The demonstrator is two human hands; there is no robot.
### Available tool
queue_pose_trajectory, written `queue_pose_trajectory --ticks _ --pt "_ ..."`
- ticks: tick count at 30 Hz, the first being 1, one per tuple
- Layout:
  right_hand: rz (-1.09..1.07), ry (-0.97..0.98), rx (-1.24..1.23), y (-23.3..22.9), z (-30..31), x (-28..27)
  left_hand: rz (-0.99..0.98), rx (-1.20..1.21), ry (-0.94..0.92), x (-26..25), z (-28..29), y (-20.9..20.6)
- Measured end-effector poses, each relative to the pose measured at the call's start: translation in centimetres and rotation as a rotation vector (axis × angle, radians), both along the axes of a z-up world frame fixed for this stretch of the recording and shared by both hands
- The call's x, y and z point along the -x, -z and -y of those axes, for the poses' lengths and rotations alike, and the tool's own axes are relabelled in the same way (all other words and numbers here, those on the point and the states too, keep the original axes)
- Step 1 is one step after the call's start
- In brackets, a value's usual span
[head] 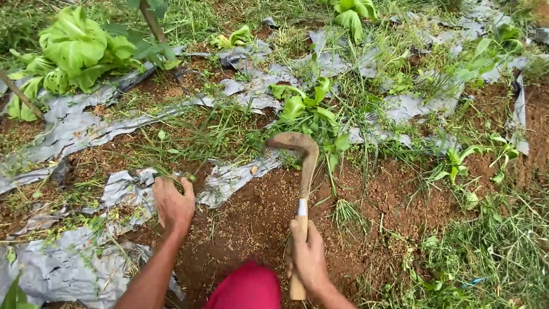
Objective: Clearing grass and weeds from a vegetable patch using a sickle and hands
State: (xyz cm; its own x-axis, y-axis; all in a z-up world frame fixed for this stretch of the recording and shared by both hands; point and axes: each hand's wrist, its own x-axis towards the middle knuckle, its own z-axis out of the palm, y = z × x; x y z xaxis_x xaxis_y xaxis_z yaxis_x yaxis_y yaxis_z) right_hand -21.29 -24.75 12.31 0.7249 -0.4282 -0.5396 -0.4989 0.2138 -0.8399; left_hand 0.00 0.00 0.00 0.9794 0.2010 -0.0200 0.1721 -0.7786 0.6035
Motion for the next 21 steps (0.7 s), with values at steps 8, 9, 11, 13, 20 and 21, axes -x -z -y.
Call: queue_pose_trajectory --ticks 8,9,11,13,20,21 --pt "0.067 0.048 0.023 3.2 -7.9 -14.4 0.117 -0.15 -0.027 0.0 0.1 0.9" --pt "0.032 -0.007 0.017 4.0 -8.6 -15.4 0.141 -0.182 -0.022 -0.8 -0.4 2.3" --pt "0.044 0.041 0.051 1.8 -9.5 -15.3 0.157 -0.179 -0.023 -0.6 -0.3 1.4" --pt "0.055 0.086 0.094 1.9 -9.4 -15.5 0.171 -0.168 -0.028 -1.1 -0.2 1.8" --pt "-0.033 -0.101 0.198 3.4 -6.5 -16.4 0.159 -0.158 -0.029 -0.9 -0.1 0.6" --pt "-0.017 -0.079 0.184 3.8 -6.9 -16.6 0.16 -0.17 -0.023 -0.7 -0.6 0.1"
